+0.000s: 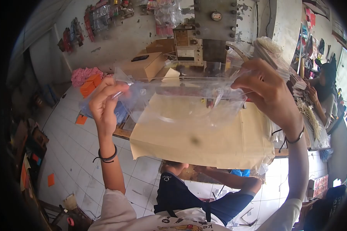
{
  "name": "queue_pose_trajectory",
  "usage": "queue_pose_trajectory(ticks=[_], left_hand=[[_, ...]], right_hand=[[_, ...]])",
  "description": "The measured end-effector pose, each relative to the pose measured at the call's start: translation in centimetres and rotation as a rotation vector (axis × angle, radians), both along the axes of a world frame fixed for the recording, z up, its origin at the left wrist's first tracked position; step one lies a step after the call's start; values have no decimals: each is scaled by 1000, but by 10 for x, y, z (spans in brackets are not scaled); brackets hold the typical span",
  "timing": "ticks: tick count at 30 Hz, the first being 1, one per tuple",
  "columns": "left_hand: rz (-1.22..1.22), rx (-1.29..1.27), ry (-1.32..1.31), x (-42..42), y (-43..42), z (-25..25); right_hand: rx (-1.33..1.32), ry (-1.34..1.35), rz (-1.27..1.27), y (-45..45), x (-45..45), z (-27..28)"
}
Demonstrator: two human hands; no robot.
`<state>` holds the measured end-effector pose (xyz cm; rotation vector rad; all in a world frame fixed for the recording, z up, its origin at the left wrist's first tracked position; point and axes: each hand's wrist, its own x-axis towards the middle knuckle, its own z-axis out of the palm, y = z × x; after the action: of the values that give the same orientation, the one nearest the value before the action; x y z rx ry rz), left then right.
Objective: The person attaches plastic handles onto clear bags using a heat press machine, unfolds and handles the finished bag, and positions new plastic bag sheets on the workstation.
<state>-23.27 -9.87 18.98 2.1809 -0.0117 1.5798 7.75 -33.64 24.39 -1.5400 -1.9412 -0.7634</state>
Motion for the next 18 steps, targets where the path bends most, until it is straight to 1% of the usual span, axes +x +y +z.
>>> queue_pose_trajectory(ticks=[2, 4, 6, 9, 12, 15, 18], left_hand=[[-139, -93, -24, 1, -1, -3], [-208, -202, -34, 2, -3, -8], [-206, -328, -30, 4, -3, -16], [-146, -274, -16, 7, 3, -23], [-220, -477, -127, 13, -14, -17], [-255, -605, -49, 12, -25, -14], [-306, -673, 16, 12, -28, -19]], right_hand=[[-8, 37, 2, 0, -15, 1], [-47, 52, 28, -1, -14, 1], [-115, 45, 77, -3, 0, 1], [-167, 192, 52, -6, -13, 4], [-152, 566, 72, -6, -28, -3], [-230, 656, 116, -7, -19, -17], [-328, 554, -56, -13, -23, -15]])
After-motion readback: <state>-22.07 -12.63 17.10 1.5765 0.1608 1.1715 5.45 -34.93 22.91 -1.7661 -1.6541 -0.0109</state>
